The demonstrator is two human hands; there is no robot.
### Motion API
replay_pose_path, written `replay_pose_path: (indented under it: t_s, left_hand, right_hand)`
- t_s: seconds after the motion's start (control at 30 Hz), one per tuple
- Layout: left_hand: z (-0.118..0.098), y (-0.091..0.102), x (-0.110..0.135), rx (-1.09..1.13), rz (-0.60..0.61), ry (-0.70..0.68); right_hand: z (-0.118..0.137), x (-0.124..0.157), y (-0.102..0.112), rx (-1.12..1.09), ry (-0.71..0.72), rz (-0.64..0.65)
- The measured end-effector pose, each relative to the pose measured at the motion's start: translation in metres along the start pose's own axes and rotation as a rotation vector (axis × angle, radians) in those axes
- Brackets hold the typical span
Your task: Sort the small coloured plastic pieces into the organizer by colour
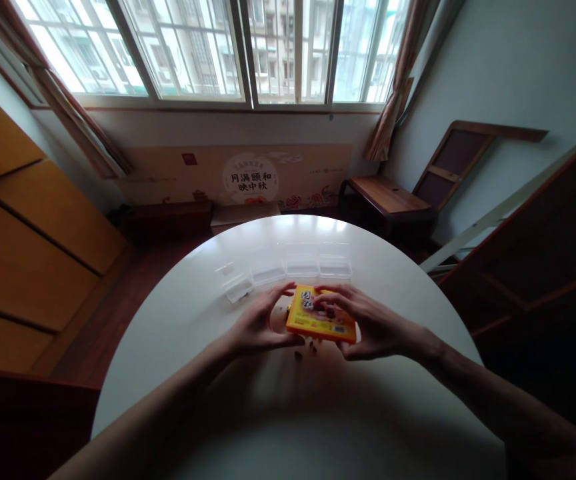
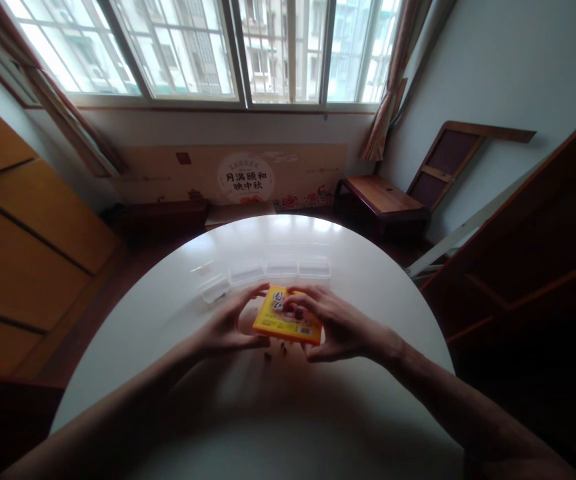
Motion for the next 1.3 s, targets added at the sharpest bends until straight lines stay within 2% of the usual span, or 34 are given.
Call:
replay_pose_path:
  t_s: [0.1,0.23,0.4,0.67,0.83,1.03,1.3]
  left_hand:
    - [0.006,0.008,0.01,0.03,-0.051,0.053]
    - [0.013,0.022,0.025,0.034,-0.136,0.082]
    - [0.012,0.033,0.039,-0.01,-0.157,0.084]
    - [0.022,0.041,0.047,-0.114,-0.158,-0.024]
    - [0.016,0.047,0.038,-0.171,-0.117,-0.066]
    - [-0.001,0.054,0.023,-0.259,-0.087,-0.081]
    - [0.004,0.057,0.016,-0.499,-0.063,-0.172]
  right_hand:
    - [0.0,-0.023,-0.017,0.023,0.081,0.017]
    - [0.001,-0.042,-0.035,0.125,0.076,-0.027]
    - [0.007,-0.058,-0.046,0.226,0.13,-0.024]
    - [0.001,-0.07,-0.028,0.101,0.185,-0.025]
    - [-0.008,-0.068,-0.011,0.138,0.126,-0.144]
    - [-0.017,-0.06,0.009,0.216,0.205,-0.325]
    - [-0.022,-0.044,0.016,0.212,0.254,-0.354]
Point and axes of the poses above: each hand's wrist, its own x-axis away from the middle knuckle, its own y-axis out of the back of the hand, z = x × y, the point moved 2 cm from there along -x, towards the middle knuckle, and after that the axes turned 8 degrees about x, right-handed, at the moved point
